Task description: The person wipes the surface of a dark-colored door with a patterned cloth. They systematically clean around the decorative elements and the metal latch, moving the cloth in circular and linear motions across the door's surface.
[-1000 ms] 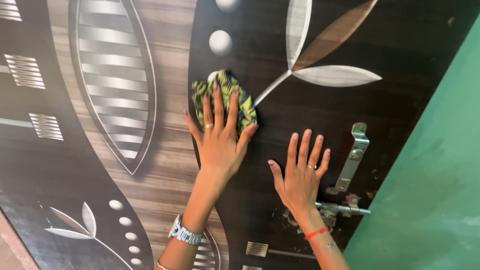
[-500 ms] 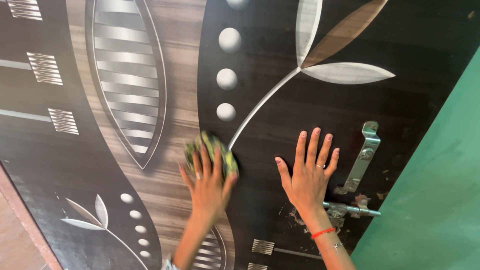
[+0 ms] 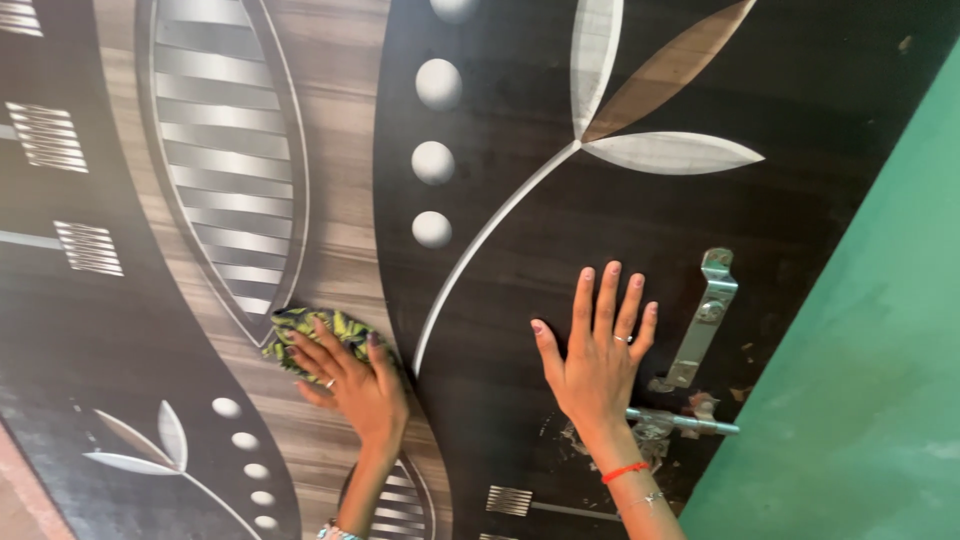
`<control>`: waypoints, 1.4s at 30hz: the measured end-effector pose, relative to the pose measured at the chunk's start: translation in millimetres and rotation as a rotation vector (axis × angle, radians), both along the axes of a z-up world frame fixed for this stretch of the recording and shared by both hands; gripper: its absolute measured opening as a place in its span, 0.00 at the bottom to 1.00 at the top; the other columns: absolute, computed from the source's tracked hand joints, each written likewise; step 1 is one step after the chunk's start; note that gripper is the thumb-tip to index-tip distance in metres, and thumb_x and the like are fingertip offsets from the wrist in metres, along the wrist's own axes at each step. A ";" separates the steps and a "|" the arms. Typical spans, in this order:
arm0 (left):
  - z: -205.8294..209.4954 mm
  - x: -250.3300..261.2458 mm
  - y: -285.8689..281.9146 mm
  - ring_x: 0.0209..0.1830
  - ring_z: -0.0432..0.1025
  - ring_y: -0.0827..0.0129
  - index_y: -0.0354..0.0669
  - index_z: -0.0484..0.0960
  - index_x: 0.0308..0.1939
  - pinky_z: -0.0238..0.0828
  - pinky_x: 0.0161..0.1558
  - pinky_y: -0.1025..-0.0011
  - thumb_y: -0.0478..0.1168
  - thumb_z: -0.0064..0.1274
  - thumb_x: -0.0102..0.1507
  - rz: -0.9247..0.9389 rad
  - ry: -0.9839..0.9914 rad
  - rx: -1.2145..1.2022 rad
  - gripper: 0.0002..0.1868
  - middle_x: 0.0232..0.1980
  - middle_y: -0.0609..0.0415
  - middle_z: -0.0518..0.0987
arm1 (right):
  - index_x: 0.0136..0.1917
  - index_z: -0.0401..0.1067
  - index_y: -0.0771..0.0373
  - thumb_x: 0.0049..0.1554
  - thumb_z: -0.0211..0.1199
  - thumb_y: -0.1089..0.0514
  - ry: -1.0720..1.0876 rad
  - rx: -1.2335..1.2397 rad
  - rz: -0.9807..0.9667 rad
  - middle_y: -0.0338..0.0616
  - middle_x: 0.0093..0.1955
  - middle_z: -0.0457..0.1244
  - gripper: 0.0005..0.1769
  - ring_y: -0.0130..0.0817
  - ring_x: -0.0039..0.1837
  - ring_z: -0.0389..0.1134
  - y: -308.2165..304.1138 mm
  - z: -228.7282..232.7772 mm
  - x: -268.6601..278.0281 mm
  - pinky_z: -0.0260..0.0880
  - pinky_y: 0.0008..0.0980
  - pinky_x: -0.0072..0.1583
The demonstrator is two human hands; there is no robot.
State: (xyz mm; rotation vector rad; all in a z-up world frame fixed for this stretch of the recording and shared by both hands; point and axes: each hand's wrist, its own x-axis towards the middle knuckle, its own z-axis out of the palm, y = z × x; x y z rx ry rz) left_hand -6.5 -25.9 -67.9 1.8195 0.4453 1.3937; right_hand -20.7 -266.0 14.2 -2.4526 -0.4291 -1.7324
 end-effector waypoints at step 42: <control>116.6 -5.4 -8.3 0.78 0.63 0.68 0.48 0.77 0.72 0.49 0.77 0.57 0.41 0.45 0.67 -0.080 -0.375 0.907 0.27 0.76 0.57 0.72 | 0.82 0.33 0.67 0.62 0.48 0.31 0.387 0.191 0.010 0.78 0.81 0.22 0.53 0.74 0.82 0.25 56.4 -5.1 -43.6 0.33 0.63 0.73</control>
